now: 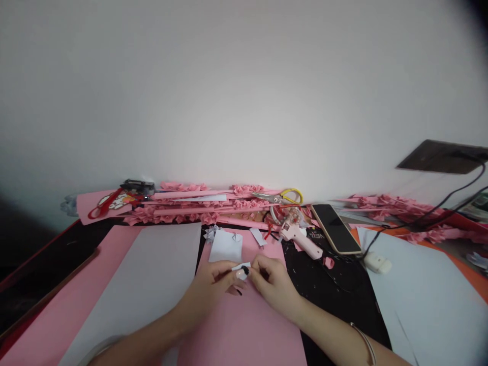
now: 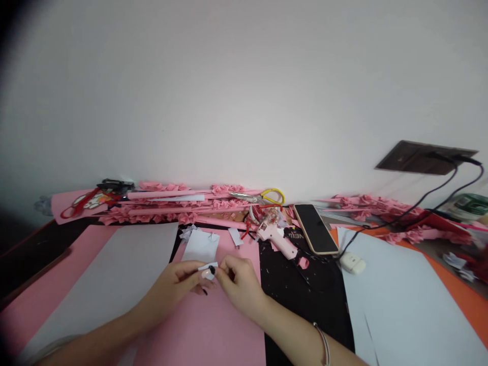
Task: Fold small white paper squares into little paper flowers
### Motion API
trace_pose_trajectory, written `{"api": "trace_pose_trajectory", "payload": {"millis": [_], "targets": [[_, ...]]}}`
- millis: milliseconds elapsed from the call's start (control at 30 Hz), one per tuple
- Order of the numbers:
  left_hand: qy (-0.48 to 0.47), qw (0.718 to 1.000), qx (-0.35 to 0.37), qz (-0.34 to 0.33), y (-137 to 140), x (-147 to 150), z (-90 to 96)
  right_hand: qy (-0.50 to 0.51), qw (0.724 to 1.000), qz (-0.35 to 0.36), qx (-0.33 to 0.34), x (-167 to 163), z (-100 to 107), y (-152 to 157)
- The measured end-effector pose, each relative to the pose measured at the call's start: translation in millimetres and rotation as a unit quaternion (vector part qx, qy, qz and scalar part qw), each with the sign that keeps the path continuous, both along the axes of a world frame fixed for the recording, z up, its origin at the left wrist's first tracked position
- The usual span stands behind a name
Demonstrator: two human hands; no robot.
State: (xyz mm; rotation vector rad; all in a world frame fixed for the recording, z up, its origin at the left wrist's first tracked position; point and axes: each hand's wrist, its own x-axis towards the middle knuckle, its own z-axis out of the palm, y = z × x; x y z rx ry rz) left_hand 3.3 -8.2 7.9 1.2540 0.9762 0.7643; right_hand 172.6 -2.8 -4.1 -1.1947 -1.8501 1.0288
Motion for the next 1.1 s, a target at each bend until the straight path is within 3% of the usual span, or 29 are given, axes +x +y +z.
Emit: {"api": "trace_pose_trajectory", "payload": {"millis": [200,467,767,1100], "targets": [[-0.015,0.998,-0.047,0.027,2.1,-0.8,1.6,0.022,0.998,-0.036,0.035,-1.2,3.9,0.3],[-0.007,0.998,-0.053,0.043,-0.1,0.4,5.2,0.034,0.994,-0.004,0.105,-0.5,10.5,-2.6],[-0.016,0.998,-0.054,0.04,-0.9,0.5,9.2,-0.002,0.968,0.023,0.25,1.4,11.7,-3.2],[-0.06,0.992,-0.097,0.05,2.2,-3.5,6.9,-0.113,0.952,0.091,0.271,3.0,16.2,-5.6]]}}
